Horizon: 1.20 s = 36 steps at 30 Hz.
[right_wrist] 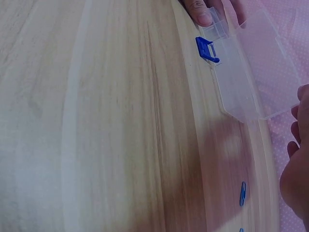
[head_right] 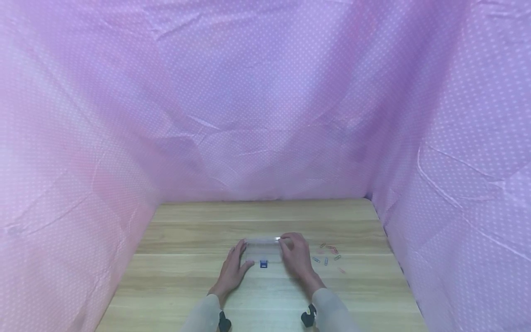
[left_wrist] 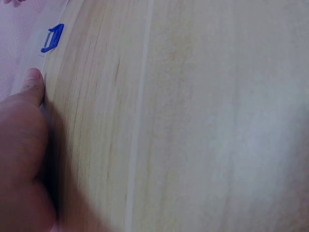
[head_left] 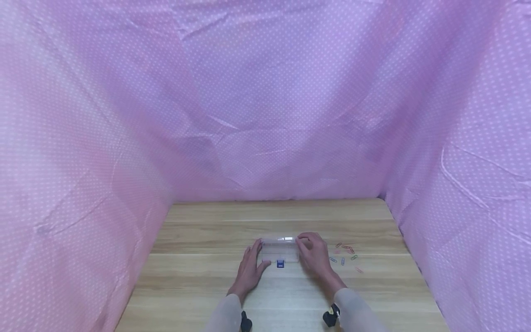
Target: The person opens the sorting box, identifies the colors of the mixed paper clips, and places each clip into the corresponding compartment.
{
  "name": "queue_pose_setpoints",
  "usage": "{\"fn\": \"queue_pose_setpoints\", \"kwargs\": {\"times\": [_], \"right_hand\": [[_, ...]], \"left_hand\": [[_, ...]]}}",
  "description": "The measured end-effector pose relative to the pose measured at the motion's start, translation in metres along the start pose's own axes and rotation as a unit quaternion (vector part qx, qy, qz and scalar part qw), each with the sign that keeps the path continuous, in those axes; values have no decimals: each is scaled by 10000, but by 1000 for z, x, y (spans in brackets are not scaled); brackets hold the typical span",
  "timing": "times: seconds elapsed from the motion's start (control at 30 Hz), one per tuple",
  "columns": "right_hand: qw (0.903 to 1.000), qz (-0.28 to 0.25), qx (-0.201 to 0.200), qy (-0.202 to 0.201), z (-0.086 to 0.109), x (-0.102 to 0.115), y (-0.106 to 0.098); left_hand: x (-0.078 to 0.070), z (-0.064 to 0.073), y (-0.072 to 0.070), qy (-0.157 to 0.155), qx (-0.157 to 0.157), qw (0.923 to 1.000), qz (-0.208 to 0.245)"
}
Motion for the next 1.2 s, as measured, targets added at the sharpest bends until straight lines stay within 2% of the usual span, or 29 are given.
{"fn": "queue_pose_setpoints", "kwargs": {"times": [0.2, 0.37, 0.7, 0.97, 1.2], "right_hand": [[9992, -192, 44, 342, -2, -4, -1], [9985, -241, 119, 470, -2, -7, -2], [9984, -159, 405, 363, -2, -10, -1], [9963, -11, 827, 247, 0, -9, 4], [9948, 53, 989, 248, 2, -10, 9]], "left_hand": [[-2, 3, -1, -2, -26, 10000, 6], [-4, 5, -1, 47, -89, 9999, -51], [-5, 7, 3, 170, -168, 9995, -214], [-8, 8, 2, 194, -234, 9993, -220], [-13, 9, 0, 301, -324, 9989, -142]]}}
Point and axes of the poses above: each hand's wrist, its own z-axis away from the middle knuckle, its own y-axis out of the palm, x = y × z, the point moved 7 cm from there along -z, towards the middle knuckle, and after that the axes turned 7 degrees about -z, right-handed, at the moved point
